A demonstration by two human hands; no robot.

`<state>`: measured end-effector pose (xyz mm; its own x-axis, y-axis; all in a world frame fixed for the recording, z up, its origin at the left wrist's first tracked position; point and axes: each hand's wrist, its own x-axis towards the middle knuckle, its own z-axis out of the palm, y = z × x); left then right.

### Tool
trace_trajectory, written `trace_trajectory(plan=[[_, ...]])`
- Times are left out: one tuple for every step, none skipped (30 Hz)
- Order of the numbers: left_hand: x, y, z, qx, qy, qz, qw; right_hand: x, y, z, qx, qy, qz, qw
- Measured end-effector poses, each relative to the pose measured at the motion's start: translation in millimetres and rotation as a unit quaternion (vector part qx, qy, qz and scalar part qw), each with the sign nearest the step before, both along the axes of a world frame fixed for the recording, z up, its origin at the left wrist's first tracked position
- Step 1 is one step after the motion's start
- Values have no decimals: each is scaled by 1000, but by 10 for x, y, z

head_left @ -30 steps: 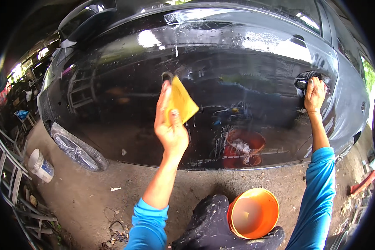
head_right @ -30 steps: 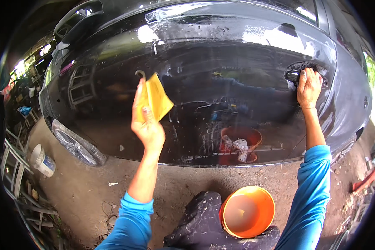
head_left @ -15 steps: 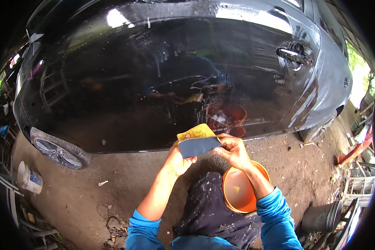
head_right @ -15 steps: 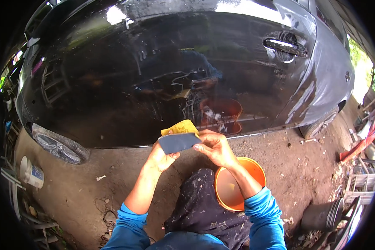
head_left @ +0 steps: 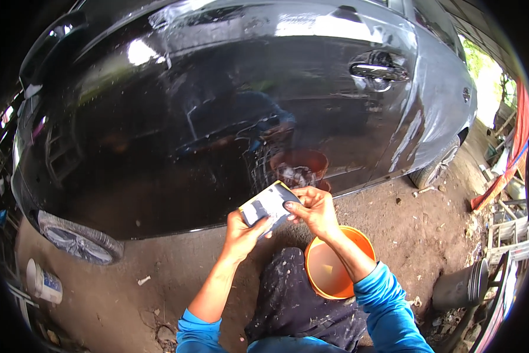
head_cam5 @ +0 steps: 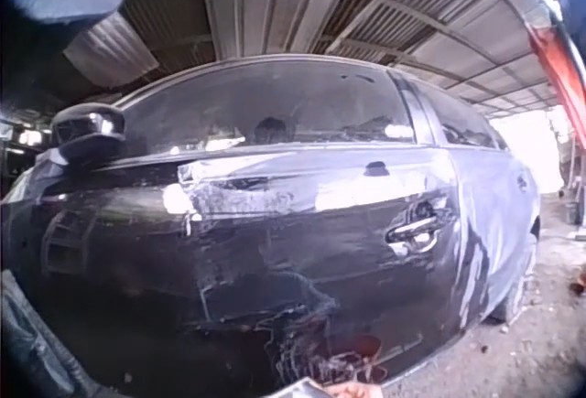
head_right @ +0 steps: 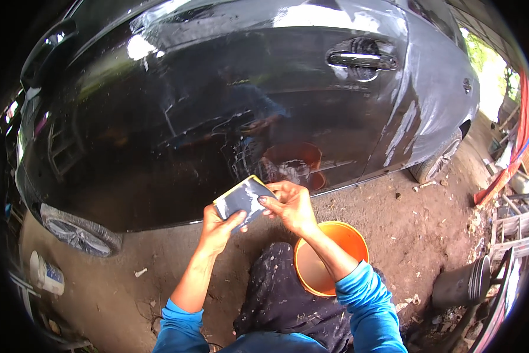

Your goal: Wet sanding a car door panel using a sanding block and water.

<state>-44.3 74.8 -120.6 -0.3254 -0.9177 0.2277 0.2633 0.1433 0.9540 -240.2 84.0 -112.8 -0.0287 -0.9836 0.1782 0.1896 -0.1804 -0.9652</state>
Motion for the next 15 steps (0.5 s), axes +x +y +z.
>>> trace_trajectory(plan=[[22, 9, 94, 49, 76, -40, 995, 13, -30, 87, -6, 0, 14, 1000], [42, 0, 167, 98, 149, -79, 981, 32, -81, 167, -13, 0, 27, 1000], [77, -78, 143, 97, 174, -124, 972, 78, -177, 214, -66, -24, 53, 996], [55, -158, 228, 90, 182, -148, 968, 76, -181, 417, -66, -10, 42, 997], [81, -210, 359, 3, 62, -68, 996, 47, -242, 550, -110, 9, 36, 993], [10, -288, 565, -81, -53, 5, 995, -79, -335, 657, -148, 35, 20, 988], [-53, -382, 740, -258, -112, 99, 955, -228, -416, 809, -238, 144, -85, 957], [-72, -462, 951, -426, -165, 196, 868, -384, -510, 1002, -323, 247, -181, 895], [-5, -570, 1196, -535, -249, 240, 771, -615, -661, 1196, -409, 297, -283, 815], [84, -723, 1389, -626, -323, 279, 653, -881, -816, 1365, -482, 341, -377, 713], [210, -814, 1565, -665, -375, 306, 569, -1020, -943, 1544, -486, 359, -424, 675], [251, -957, 1678, -698, -413, 325, 486, -1239, -1033, 1689, -483, 385, -475, 627], [350, -1068, 1767, -706, -451, 313, 448, -1421, -1176, 1792, -467, 414, -499, 601], [359, -1130, 1822, -680, -517, 296, 428, -1616, -1287, 1833, -448, 445, -523, 573], [410, -1198, 1785, -680, -546, 270, 409, -1756, -1366, 1826, -428, 470, -494, 594]])
